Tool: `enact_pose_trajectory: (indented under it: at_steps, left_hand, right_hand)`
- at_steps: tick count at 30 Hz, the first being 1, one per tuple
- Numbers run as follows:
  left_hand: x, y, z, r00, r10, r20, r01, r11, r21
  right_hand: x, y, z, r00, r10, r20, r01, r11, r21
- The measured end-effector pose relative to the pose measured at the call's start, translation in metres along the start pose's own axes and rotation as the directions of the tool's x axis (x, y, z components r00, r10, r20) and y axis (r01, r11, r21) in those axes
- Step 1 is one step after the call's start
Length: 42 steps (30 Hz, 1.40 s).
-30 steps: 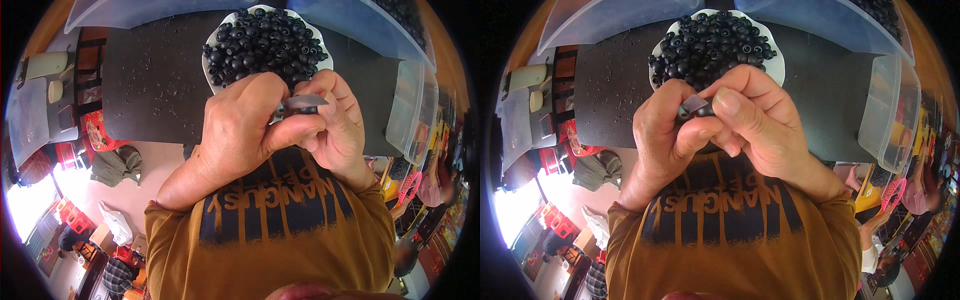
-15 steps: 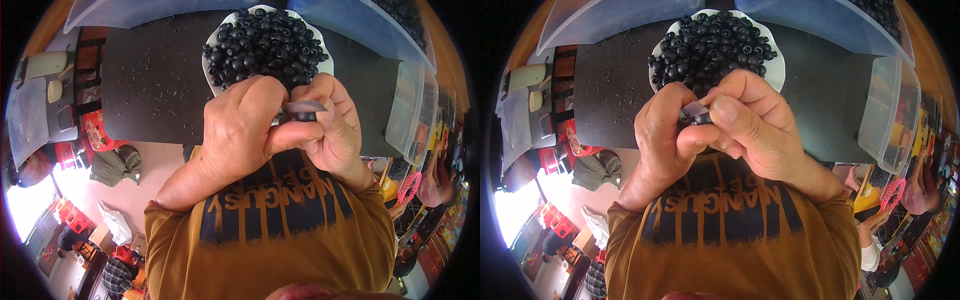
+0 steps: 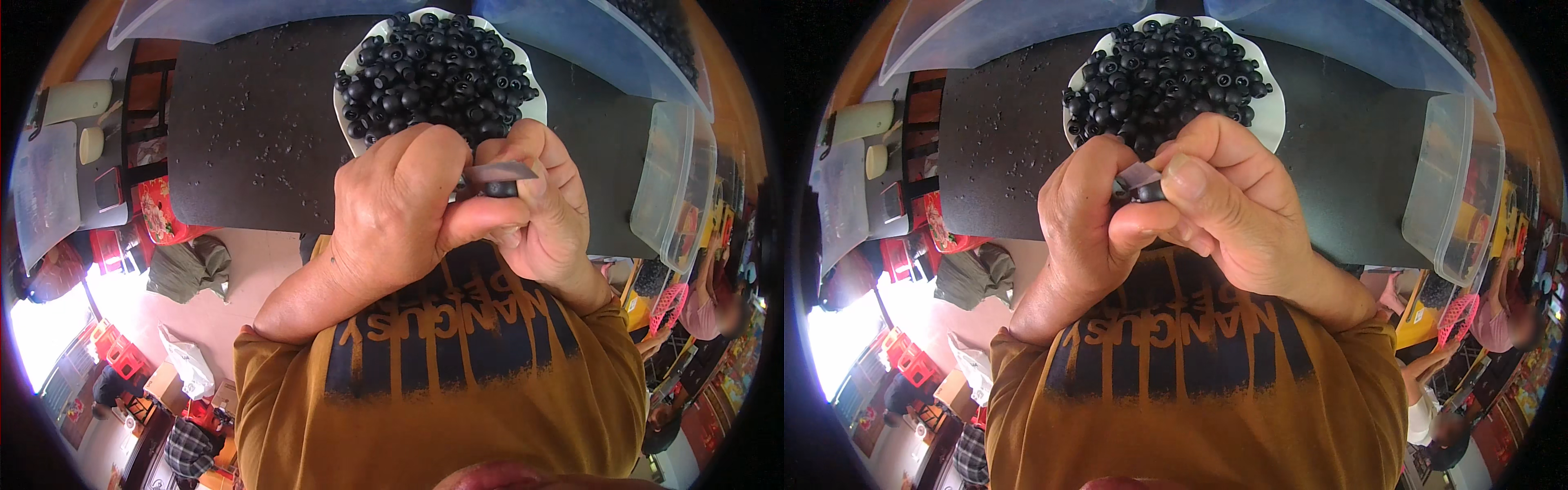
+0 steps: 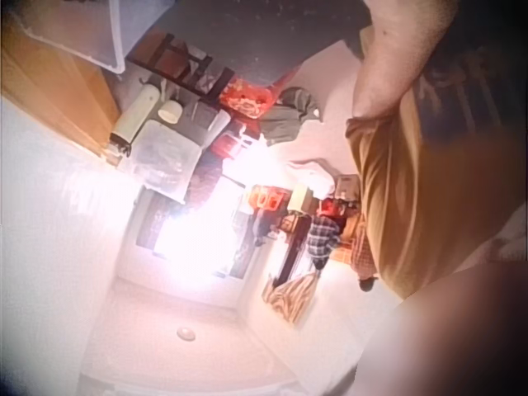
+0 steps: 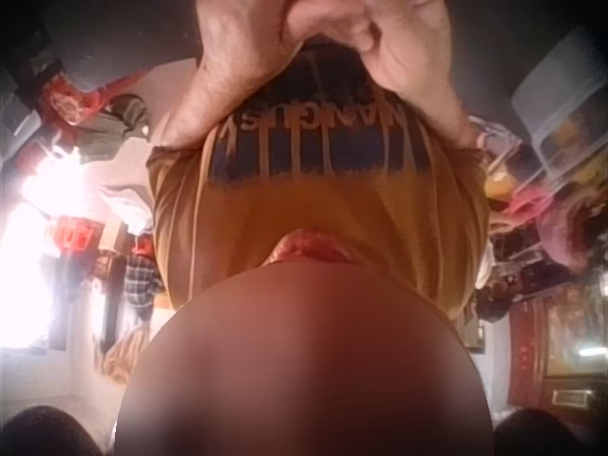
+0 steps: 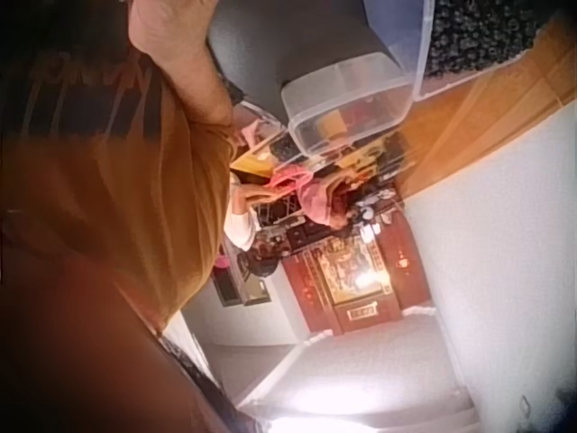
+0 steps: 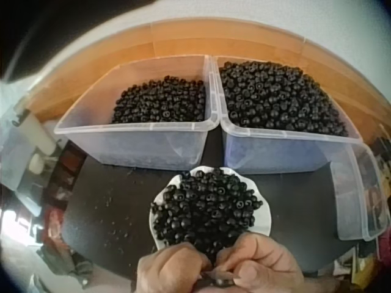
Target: Removing stems and defects from blueberries using a small knife.
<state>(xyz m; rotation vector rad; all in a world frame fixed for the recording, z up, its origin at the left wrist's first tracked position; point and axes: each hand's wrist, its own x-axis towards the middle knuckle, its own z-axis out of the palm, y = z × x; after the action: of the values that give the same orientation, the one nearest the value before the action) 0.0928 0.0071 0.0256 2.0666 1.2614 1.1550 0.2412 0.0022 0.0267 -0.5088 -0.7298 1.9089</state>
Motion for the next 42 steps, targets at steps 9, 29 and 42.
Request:
enact_pose_trajectory:
  at_steps: [9,29,42]
  left_hand:
    - [0.000,-0.002,-0.001,1.000,0.022,-0.018,-0.021,1.000,0.022]
    - [-0.006,-0.007,0.010,0.998,-0.052,0.030,0.051,0.998,0.047]
    - [-0.009,-0.007,0.009,0.999,-0.015,0.040,0.010,0.992,0.125]
  right_hand:
    - [0.001,0.002,-0.002,0.999,-0.020,0.049,0.021,1.000,-0.004]
    - [-0.001,0.010,-0.007,0.999,-0.016,-0.038,0.016,1.000,0.009]
    - [-0.005,0.010,-0.004,0.996,0.005,-0.084,-0.005,1.000,-0.002]
